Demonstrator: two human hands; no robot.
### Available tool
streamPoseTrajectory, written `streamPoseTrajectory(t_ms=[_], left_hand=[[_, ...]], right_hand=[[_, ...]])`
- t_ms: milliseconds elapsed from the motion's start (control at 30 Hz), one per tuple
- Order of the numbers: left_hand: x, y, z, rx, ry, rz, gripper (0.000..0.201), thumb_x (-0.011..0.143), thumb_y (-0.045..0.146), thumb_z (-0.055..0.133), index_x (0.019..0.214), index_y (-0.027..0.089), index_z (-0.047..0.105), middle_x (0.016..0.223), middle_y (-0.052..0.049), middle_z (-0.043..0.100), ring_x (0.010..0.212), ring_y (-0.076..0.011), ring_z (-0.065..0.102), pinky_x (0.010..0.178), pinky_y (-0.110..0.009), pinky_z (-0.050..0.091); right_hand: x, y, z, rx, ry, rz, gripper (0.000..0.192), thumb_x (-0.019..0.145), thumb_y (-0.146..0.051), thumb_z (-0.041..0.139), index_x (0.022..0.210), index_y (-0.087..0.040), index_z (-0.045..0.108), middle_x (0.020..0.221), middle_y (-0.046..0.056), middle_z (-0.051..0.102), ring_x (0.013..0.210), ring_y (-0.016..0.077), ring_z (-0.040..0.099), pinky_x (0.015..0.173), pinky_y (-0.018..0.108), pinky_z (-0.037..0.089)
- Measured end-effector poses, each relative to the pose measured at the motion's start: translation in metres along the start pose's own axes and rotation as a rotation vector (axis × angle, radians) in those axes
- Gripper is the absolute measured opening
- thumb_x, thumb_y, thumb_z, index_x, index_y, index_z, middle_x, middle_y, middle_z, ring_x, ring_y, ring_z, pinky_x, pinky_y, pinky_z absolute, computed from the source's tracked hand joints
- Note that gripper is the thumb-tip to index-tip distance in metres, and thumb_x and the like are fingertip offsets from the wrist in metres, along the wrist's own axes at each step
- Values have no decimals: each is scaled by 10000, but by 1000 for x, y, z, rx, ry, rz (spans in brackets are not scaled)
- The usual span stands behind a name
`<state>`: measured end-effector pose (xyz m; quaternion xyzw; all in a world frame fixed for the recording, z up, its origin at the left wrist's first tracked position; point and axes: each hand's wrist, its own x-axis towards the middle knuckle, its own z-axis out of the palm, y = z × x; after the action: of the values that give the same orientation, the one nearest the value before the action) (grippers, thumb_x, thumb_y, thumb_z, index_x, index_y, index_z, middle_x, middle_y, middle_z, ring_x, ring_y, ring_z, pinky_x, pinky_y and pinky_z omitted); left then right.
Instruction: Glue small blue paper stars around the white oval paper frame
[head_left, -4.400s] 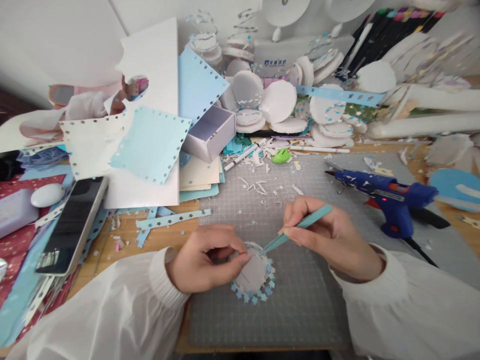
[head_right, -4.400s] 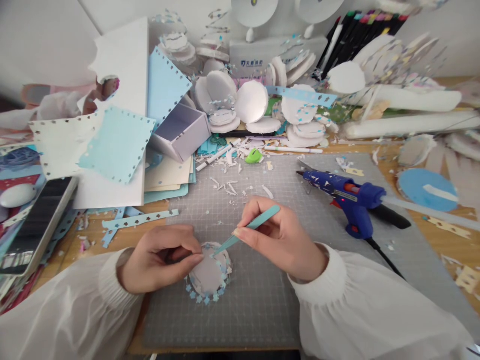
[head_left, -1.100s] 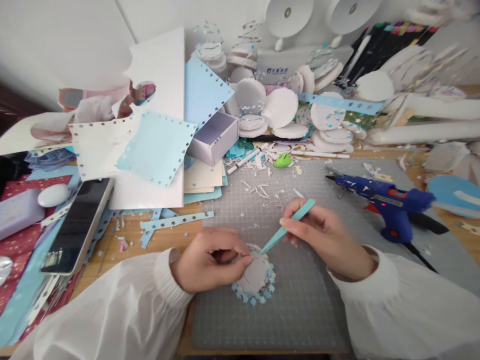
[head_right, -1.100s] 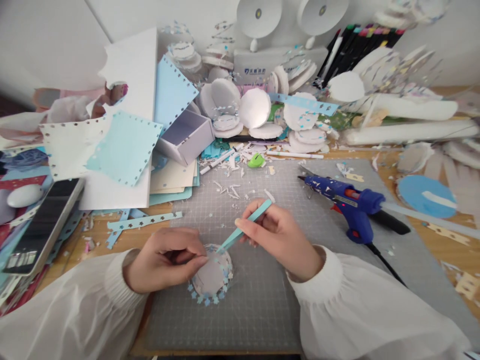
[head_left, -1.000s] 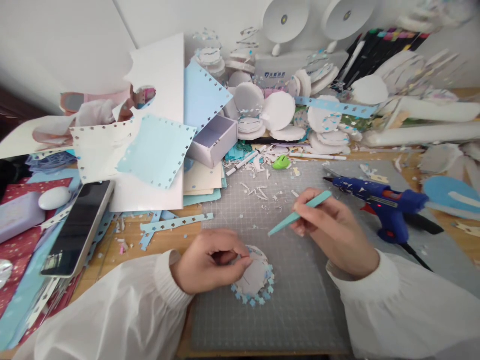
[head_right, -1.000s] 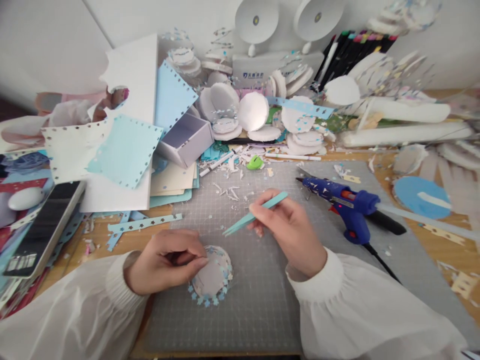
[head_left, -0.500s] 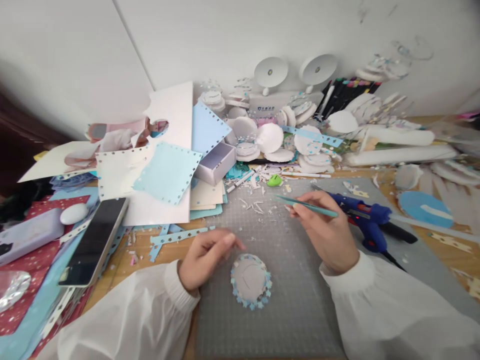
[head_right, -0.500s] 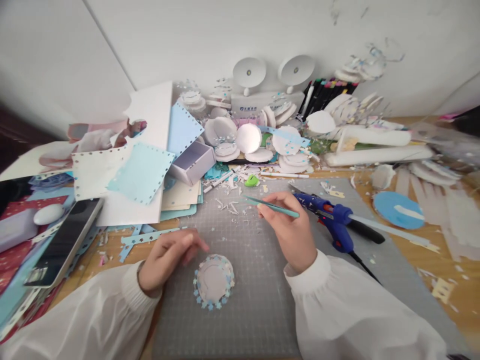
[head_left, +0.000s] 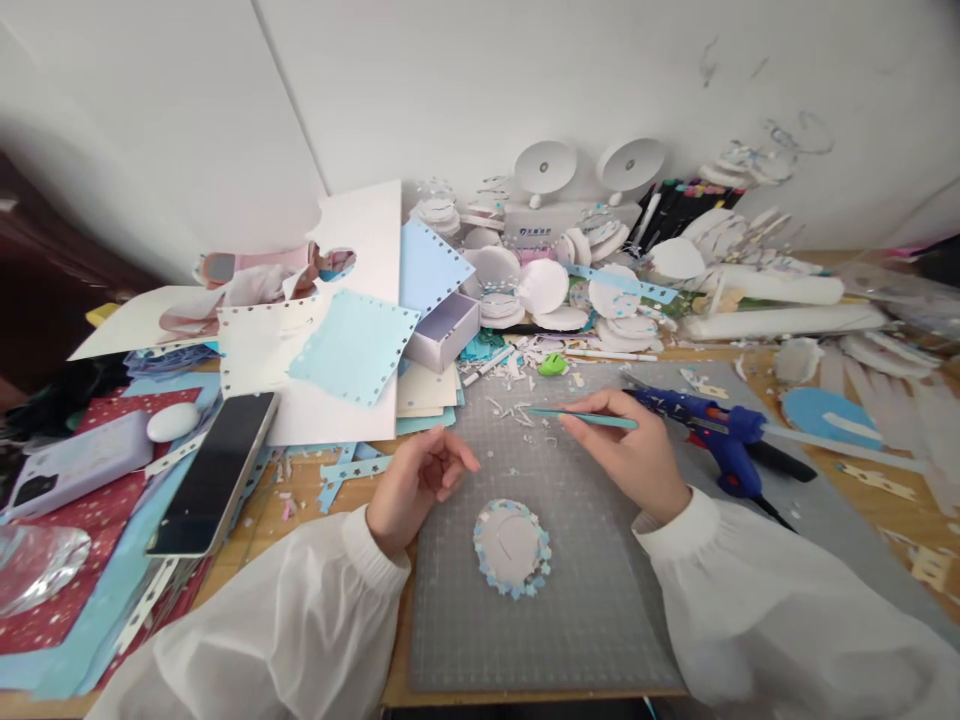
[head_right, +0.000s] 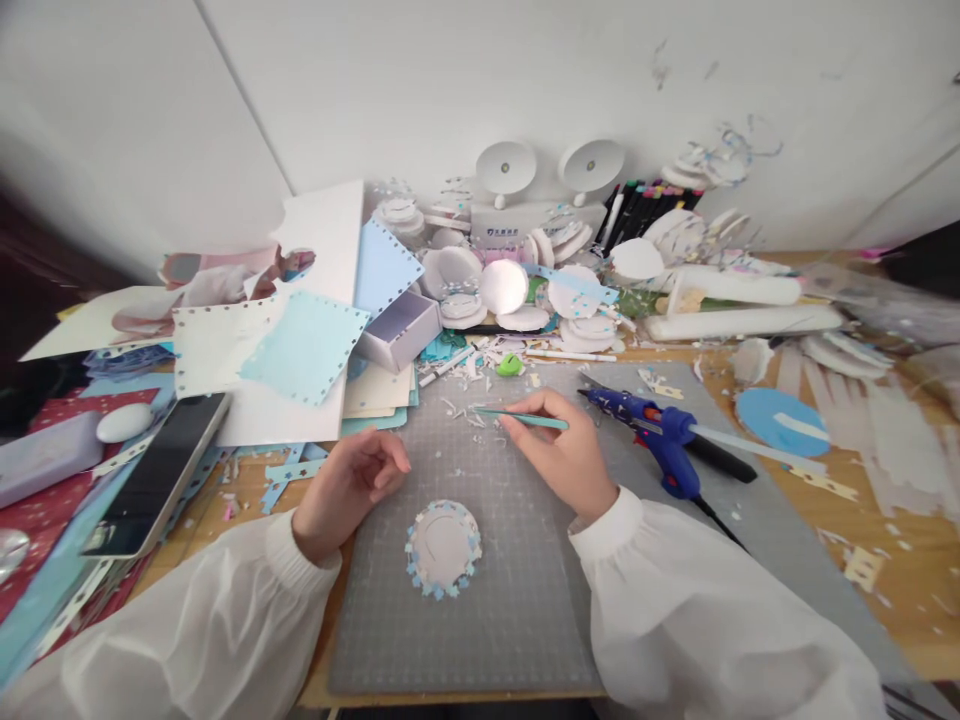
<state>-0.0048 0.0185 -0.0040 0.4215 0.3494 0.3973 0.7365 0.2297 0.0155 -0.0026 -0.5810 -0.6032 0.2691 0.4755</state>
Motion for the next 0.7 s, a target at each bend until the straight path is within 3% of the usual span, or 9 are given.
streamPoseTrajectory(t_ms=[400, 700], left_hand=[[-1, -1, 0, -9, -19, 7, 418, 866, 410, 434, 685, 93, 639, 494, 36, 346, 442, -76, 309, 464, -245, 182], [-1, -1, 0, 29, -15, 16, 379, 868, 373, 459, 691, 90, 640, 493, 34, 361, 448, -74, 316, 462, -238, 195]], right_hand=[[14, -4, 35, -136, -125, -148, 51, 776, -240, 599, 751, -196, 598, 762, 28, 669, 716, 175, 624, 658, 301, 483], [7, -11, 16, -58, -4, -119, 72, 753, -232, 640, 727, -201, 580, 748, 17, 653, 711, 161, 616, 643, 279, 488]])
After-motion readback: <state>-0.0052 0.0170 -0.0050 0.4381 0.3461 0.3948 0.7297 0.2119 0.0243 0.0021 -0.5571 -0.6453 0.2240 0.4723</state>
